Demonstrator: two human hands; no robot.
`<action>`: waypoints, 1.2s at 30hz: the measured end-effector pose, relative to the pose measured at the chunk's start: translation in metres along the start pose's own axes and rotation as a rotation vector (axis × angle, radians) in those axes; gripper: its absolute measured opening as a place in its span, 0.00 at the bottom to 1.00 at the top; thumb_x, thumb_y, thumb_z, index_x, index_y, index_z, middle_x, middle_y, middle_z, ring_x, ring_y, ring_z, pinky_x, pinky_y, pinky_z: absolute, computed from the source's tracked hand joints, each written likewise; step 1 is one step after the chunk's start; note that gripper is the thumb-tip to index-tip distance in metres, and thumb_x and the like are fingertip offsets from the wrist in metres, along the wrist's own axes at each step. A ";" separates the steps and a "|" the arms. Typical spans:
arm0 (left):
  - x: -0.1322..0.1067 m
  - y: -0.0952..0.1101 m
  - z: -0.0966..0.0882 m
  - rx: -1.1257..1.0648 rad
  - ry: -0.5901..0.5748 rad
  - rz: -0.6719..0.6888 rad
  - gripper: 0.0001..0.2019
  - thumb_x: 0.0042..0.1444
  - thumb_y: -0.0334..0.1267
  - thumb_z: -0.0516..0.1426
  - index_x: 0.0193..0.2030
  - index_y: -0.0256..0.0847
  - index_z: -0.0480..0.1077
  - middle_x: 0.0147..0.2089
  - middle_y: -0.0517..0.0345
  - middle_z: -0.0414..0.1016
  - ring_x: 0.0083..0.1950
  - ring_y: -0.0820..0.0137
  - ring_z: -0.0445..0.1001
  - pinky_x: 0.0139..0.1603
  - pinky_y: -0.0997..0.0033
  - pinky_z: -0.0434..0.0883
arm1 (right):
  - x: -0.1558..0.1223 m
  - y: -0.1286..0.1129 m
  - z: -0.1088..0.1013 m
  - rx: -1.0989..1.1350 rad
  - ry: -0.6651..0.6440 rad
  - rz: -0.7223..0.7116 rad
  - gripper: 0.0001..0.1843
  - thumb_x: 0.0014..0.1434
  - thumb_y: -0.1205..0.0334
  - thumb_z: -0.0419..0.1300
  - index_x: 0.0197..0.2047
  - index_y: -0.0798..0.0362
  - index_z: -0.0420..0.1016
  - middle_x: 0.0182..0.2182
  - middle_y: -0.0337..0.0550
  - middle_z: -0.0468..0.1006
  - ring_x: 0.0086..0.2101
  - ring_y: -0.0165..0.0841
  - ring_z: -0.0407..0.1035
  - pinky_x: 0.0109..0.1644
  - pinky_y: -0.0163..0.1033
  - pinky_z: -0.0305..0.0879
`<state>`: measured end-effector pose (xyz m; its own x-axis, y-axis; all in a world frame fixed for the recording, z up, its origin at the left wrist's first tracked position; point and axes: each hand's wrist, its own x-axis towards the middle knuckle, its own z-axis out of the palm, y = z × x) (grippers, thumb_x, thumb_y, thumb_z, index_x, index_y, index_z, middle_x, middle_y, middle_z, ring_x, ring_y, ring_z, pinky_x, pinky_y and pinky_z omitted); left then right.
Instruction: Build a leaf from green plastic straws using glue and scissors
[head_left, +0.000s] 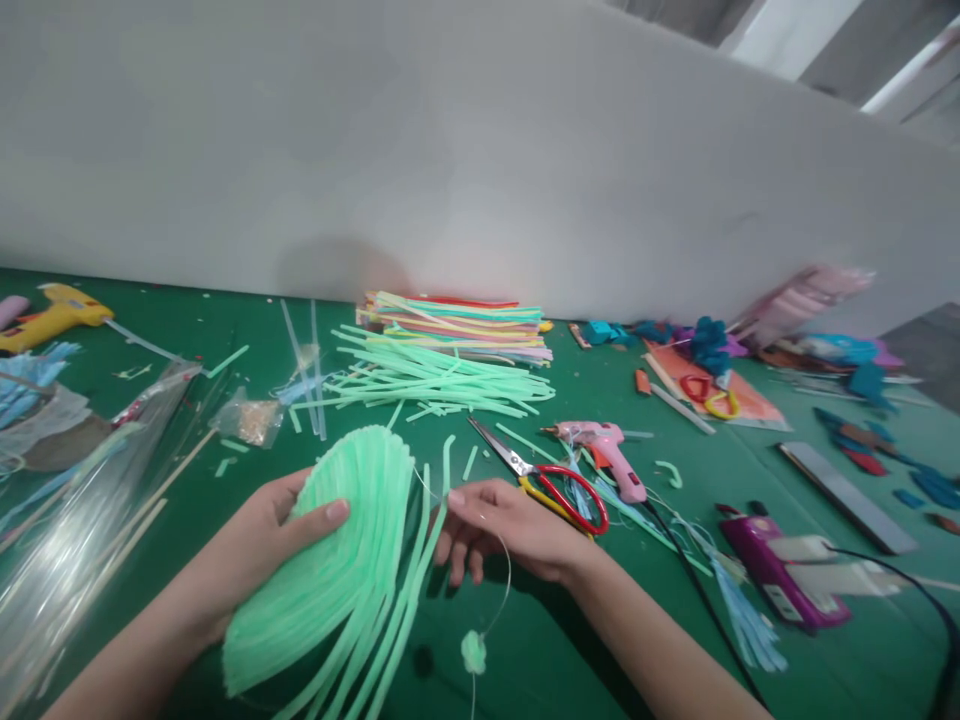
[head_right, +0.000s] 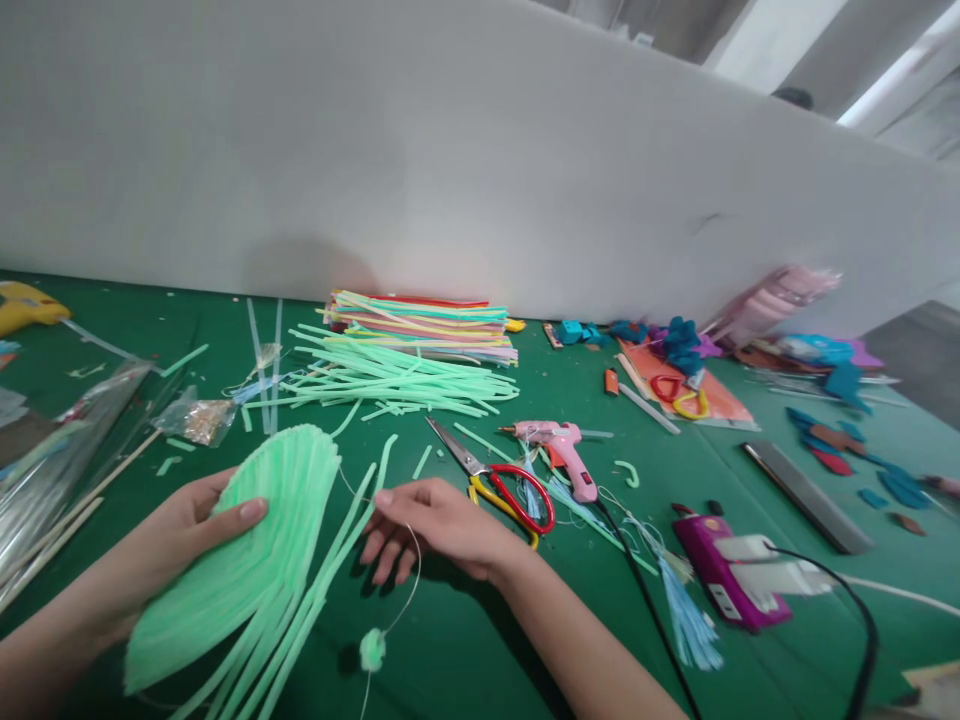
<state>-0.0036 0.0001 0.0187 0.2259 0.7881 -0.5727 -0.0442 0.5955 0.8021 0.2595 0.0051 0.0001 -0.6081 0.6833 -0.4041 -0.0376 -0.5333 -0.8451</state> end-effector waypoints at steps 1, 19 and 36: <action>0.001 -0.001 0.000 0.012 -0.020 0.005 0.33 0.44 0.48 0.70 0.56 0.40 0.72 0.39 0.51 0.85 0.38 0.54 0.83 0.36 0.59 0.80 | 0.001 0.003 0.004 0.011 -0.040 0.020 0.28 0.56 0.38 0.64 0.34 0.60 0.73 0.29 0.47 0.80 0.24 0.29 0.76 0.25 0.30 0.69; 0.003 -0.004 0.004 0.110 -0.080 0.030 0.24 0.52 0.41 0.66 0.56 0.43 0.70 0.45 0.54 0.83 0.42 0.56 0.82 0.43 0.57 0.78 | 0.002 0.010 0.016 0.025 -0.268 0.124 0.16 0.52 0.54 0.72 0.30 0.62 0.80 0.27 0.43 0.81 0.24 0.26 0.75 0.26 0.27 0.69; 0.005 -0.006 0.003 0.177 -0.030 0.027 0.31 0.51 0.47 0.66 0.61 0.44 0.66 0.47 0.52 0.83 0.44 0.54 0.82 0.43 0.56 0.78 | 0.001 0.004 0.019 -0.037 -0.256 0.141 0.21 0.49 0.49 0.72 0.27 0.60 0.78 0.23 0.40 0.80 0.21 0.25 0.73 0.25 0.27 0.64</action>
<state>0.0007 0.0004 0.0118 0.2558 0.7971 -0.5471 0.1208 0.5351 0.8361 0.2437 -0.0058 0.0034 -0.7856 0.4533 -0.4211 0.0876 -0.5922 -0.8010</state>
